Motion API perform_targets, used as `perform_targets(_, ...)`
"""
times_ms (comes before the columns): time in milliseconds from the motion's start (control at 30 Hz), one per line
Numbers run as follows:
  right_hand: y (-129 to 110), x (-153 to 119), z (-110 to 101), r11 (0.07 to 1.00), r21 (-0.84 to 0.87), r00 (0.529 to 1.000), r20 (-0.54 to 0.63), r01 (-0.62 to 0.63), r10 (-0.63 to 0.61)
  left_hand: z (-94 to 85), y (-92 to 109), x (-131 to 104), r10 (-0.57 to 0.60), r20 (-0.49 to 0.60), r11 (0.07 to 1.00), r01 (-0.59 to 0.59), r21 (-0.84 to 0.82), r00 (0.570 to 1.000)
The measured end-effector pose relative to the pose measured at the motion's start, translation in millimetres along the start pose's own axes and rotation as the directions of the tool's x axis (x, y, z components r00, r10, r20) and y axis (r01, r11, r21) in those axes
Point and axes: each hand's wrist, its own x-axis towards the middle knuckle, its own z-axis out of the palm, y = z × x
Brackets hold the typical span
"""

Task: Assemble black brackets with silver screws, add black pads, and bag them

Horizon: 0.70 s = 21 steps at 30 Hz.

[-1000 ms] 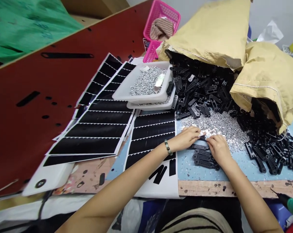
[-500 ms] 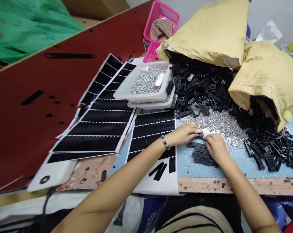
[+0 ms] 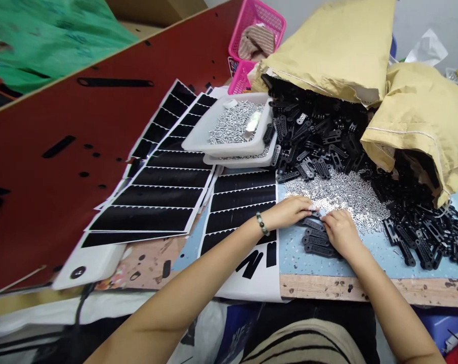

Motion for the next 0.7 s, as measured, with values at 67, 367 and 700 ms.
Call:
perform_targets(67,1,-3,-5,1.0,0.013,0.999,0.029,-0.013,0.013,2.3,5,0,0.001,0.004,1.0,-0.001,-0.009,1.0)
perform_targets(367,58,-27,-48,0.939,-0.032,0.914,-0.245,-0.342,0.324,3.5,21,-2,-0.025,0.05,0.996,0.029,-0.082,0.998)
perform_targets(700,70,-10,-34,0.948,-0.048,0.92,-0.259,-0.315,0.293,18.8,51,98,0.051,-0.166,0.951,0.003,0.31,0.985)
